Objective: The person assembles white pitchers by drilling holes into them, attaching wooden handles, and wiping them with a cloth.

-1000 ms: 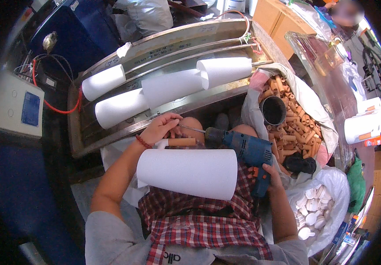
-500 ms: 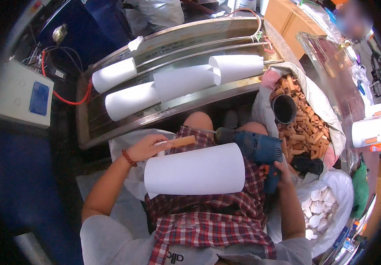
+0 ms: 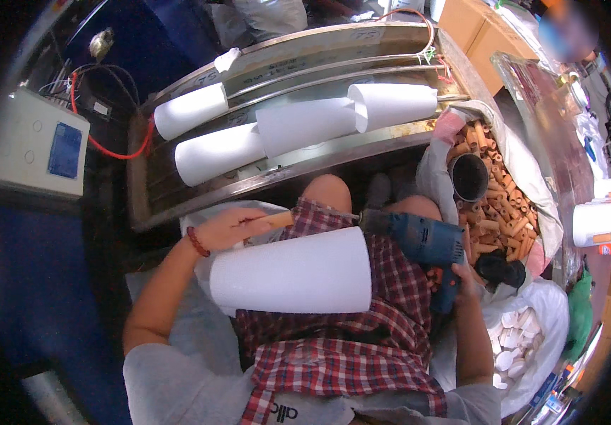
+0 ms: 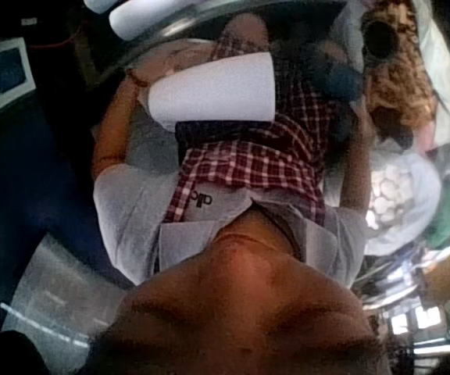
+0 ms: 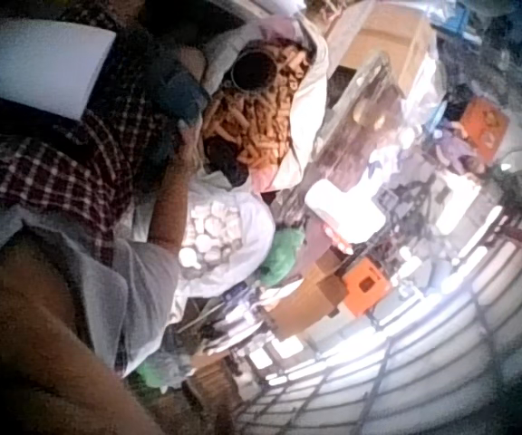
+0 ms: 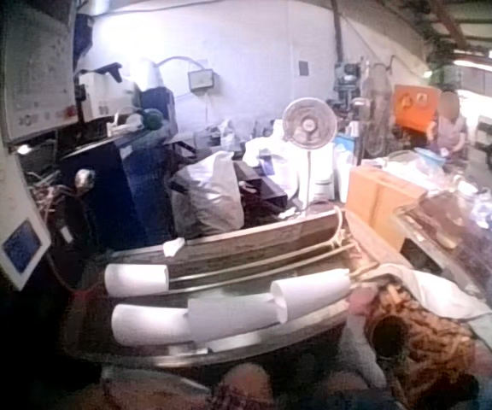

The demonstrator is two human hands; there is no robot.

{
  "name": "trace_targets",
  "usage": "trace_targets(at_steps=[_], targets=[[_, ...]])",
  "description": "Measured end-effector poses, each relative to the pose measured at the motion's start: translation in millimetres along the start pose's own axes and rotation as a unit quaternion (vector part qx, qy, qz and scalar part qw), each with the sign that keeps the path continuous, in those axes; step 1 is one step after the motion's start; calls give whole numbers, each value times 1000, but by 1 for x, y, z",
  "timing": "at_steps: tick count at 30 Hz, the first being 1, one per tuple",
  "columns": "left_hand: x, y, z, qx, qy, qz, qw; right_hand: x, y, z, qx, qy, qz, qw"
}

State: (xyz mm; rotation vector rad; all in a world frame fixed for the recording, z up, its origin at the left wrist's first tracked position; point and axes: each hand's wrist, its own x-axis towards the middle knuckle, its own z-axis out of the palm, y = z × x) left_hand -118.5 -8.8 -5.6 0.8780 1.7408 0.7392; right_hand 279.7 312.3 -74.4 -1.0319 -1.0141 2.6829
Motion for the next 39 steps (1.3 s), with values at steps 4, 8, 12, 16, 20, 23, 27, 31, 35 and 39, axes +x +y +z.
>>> trace_targets(at_steps=[4,8,12,16,20,23,27,31,35,39], targets=[[-10,-5,-12,-59,0,-32,998,3,-4,1,-42,-4,-13,999],[-1,4,-13,-14,26,-80,996,2,-11,13,-58,-2,-25,998],[10,7,-11,-7,28,-4,1000,-2,-17,21,-62,4,-5,998],[16,3,-8,8,35,37,999,2,-12,10,-49,-12,10,999],[24,16,-6,51,15,48,997,4,-10,-2,-55,-28,23,998],[31,31,-2,86,3,42,995,6,-8,-4,-61,-18,-18,998],[43,50,8,97,-14,74,992,6,-13,9,-42,-26,-36,998],[51,65,14,155,-13,46,987,9,-17,14,-12,-23,-19,999],[47,70,19,172,13,52,984,4,-28,19,-7,-30,34,999],[46,79,22,203,22,82,975,6,-20,8,5,-35,30,999]])
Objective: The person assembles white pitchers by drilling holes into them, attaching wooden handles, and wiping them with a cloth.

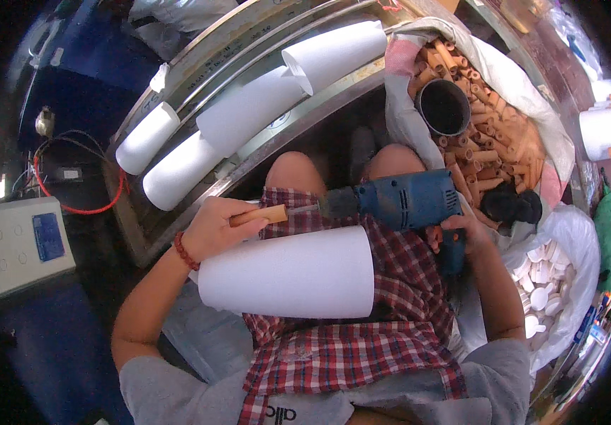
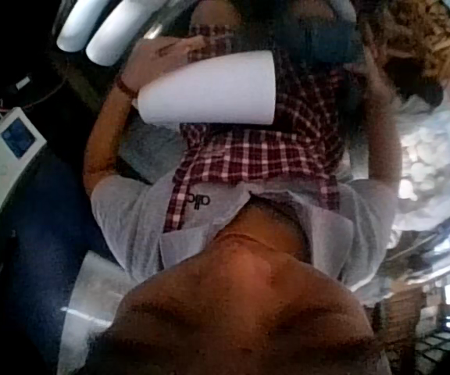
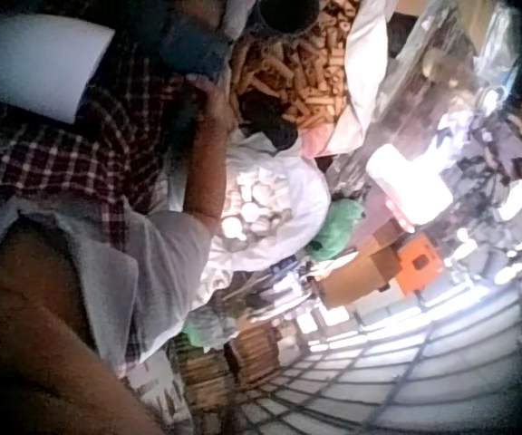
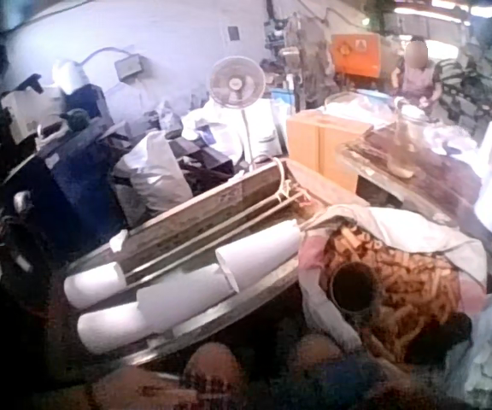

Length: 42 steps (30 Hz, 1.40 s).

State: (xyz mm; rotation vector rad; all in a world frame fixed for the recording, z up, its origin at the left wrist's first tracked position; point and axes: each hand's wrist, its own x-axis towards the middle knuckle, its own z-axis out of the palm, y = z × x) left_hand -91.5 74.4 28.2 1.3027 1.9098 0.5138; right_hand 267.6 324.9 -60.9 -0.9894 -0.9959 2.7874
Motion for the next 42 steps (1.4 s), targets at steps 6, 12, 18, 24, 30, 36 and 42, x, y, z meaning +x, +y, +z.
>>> trace_targets(at_steps=[6,12,18,24,30,36,42], targets=[[-7,5,7,-18,5,-20,1000,0,-6,5,-68,-22,-14,997],[-26,13,15,36,-59,-42,997,-1,-11,10,-124,-73,-40,989],[-46,5,42,5,61,-12,998,-17,-10,-6,-149,-73,-39,985],[-81,11,40,84,79,-47,992,-83,-45,-2,-90,-81,-197,973],[-68,81,52,101,146,-7,984,-58,-91,-25,44,200,-303,931],[-65,94,36,39,-72,0,997,27,-155,-70,162,157,-389,893],[-41,100,28,-8,-126,-14,992,64,-146,-127,179,190,-389,883]])
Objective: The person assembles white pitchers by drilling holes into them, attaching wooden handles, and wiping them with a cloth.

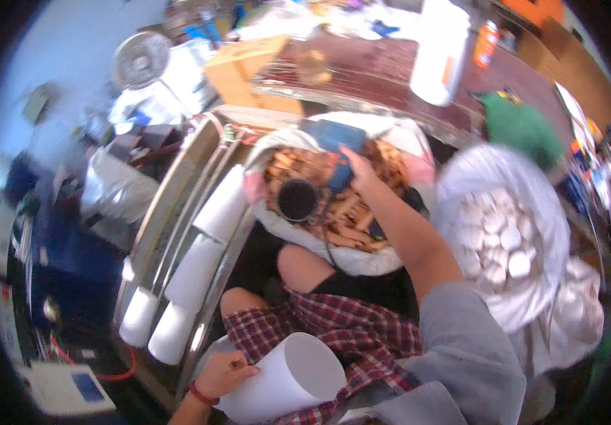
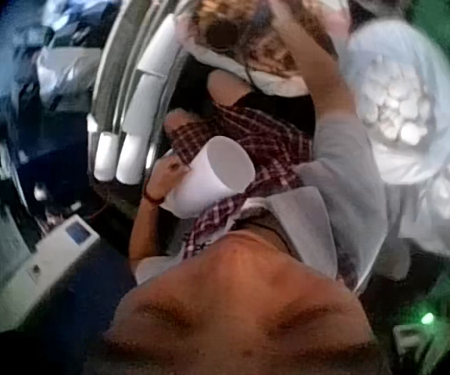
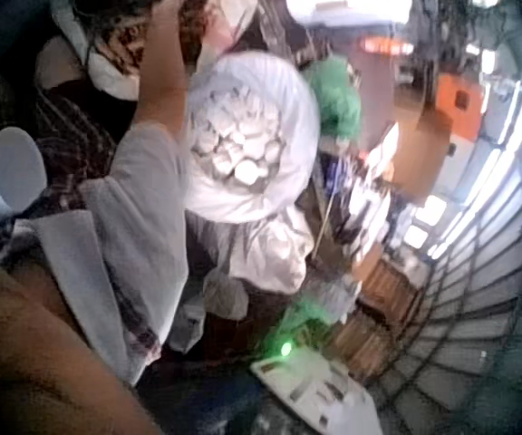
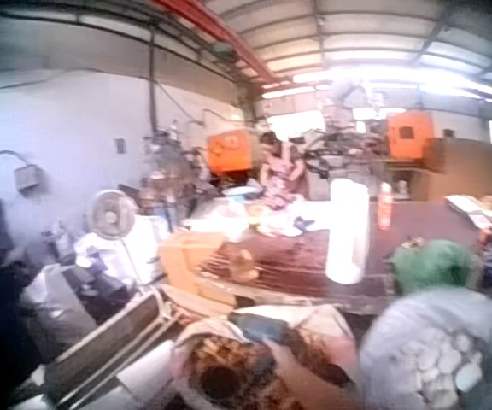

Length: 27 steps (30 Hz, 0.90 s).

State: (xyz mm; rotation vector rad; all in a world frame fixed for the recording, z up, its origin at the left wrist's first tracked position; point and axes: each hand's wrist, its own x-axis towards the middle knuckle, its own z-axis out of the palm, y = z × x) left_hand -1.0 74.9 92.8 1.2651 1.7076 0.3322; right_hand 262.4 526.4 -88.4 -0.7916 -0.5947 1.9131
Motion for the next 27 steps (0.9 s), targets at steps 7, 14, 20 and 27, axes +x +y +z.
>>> trace_targets(at_steps=[7,14,20,27], targets=[[0,-13,-2,-104,-133,-46,985,-137,-42,-22,-313,-10,-230,921],[-1,-44,-2,-190,-38,16,981,-345,-131,-153,-826,230,-193,477],[18,-48,-3,-76,-6,-21,997,-413,-165,-248,-942,150,184,238],[21,-85,-17,-48,-51,-27,997,-410,-158,-282,-961,124,139,204]])
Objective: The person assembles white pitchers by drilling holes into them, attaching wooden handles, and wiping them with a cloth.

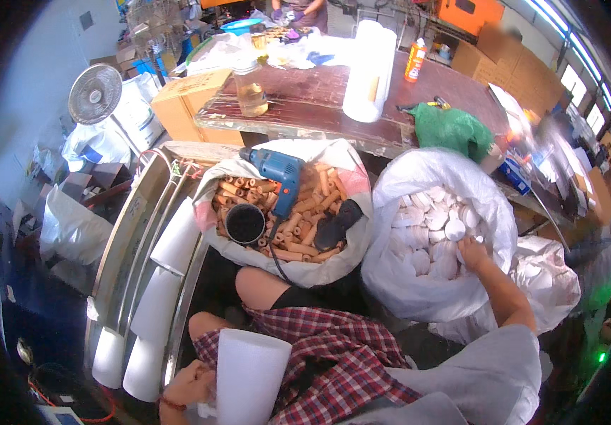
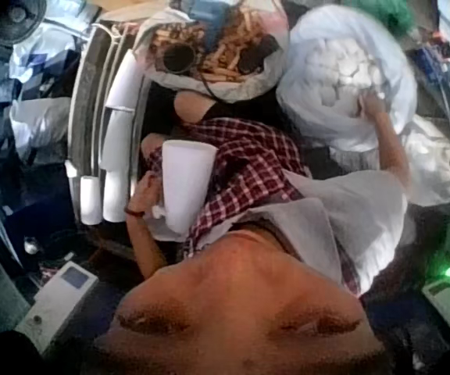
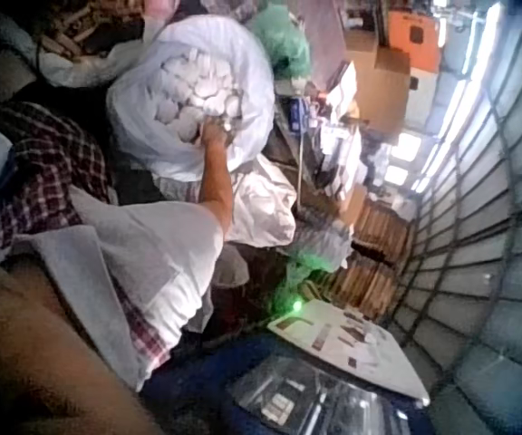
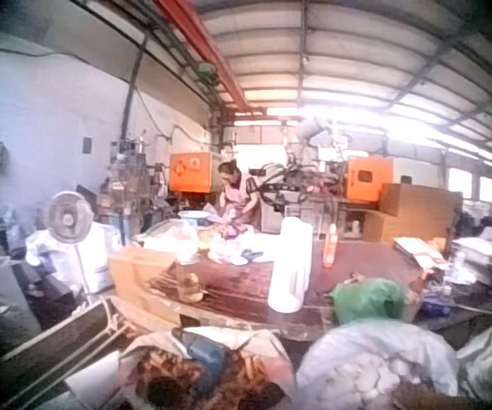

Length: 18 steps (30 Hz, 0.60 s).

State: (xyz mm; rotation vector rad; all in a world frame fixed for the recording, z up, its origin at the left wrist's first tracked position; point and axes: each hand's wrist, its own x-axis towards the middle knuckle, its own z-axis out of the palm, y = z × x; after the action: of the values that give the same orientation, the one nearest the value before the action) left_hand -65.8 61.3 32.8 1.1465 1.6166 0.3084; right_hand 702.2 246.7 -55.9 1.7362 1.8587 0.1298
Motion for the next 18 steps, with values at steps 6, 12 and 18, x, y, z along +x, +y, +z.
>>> trace_targets(at_steps=[6,12,18], targets=[[-8,-20,-22,-196,220,49,954,15,4,-33,22,-63,77,995],[26,-29,1,-513,364,89,772,10,-131,-242,329,233,-140,904],[32,-27,42,-673,344,121,644,-40,-315,-366,495,194,-469,705]])
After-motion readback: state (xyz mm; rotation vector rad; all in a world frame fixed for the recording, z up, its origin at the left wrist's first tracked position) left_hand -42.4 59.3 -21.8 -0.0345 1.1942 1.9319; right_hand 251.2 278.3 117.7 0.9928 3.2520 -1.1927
